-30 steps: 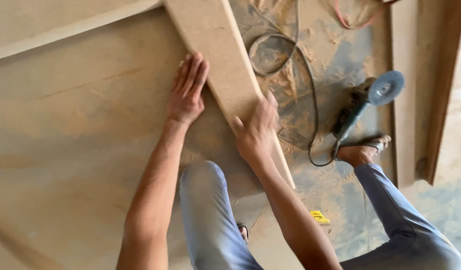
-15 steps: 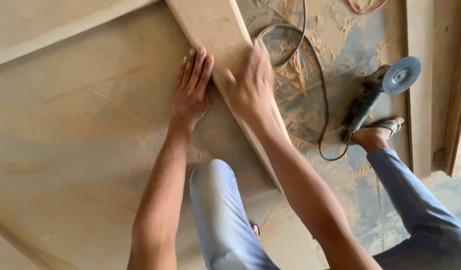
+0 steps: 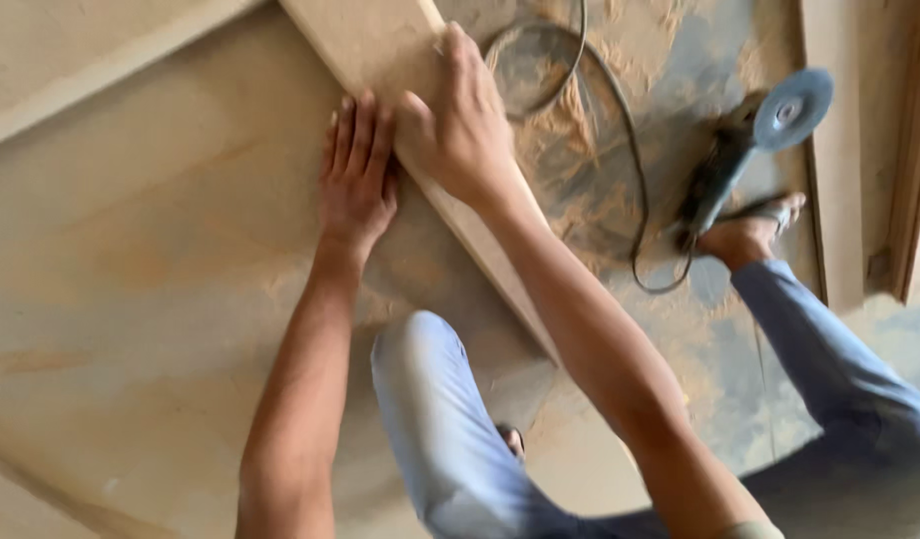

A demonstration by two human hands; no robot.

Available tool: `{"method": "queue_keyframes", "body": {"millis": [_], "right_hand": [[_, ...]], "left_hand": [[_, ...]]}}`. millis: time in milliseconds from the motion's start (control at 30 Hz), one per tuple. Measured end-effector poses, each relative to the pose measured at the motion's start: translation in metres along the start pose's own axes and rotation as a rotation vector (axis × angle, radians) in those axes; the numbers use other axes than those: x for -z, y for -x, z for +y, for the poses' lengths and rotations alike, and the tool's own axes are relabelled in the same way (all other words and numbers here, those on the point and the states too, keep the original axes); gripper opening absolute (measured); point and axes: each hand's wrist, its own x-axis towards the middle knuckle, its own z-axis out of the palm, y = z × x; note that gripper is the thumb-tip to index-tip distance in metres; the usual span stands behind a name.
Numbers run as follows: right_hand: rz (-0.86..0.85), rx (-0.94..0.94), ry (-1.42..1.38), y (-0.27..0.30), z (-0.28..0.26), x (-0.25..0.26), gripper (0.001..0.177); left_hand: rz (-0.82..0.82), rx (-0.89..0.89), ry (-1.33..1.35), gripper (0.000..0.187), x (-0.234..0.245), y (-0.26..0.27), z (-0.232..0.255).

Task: The person holds an angle grinder and then sands the surface and edges of a wooden frame by hand using a small piece of sandpaper.

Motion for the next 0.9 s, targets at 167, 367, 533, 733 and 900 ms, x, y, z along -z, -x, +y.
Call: {"method": "queue_keyframes", "body": {"millis": [167,367,533,733,900], "right_hand": [[-0.168,-0.105,0.103,0.180,0.059,0.072,0.081],[0.011,-0.007,0.085,0.013,0.007,0.000,0.079],[0.039,0.156,0.076,0.023,0.002,0.021,0.074],[-0.030,-0.100,0.005,0.059,-0.006,0.036,0.082],[0.019,0.150,0.092,-0.065,-0.041,0.009,0.073]], "left_hand": [[0.047,-0.045,-0.051,0.068,-0.006,-0.001,0.000],[0.033,-0.029,-0.019,0.072,-0.010,-0.005,-0.001],[0.020,-0.003,-0.058,0.073,-0.005,-0.006,0.003],[0.031,-0.015,0.017,0.071,0.000,0.001,0.013],[0.057,-0.016,0.021,0.074,-0.006,-0.001,0.008]]}}
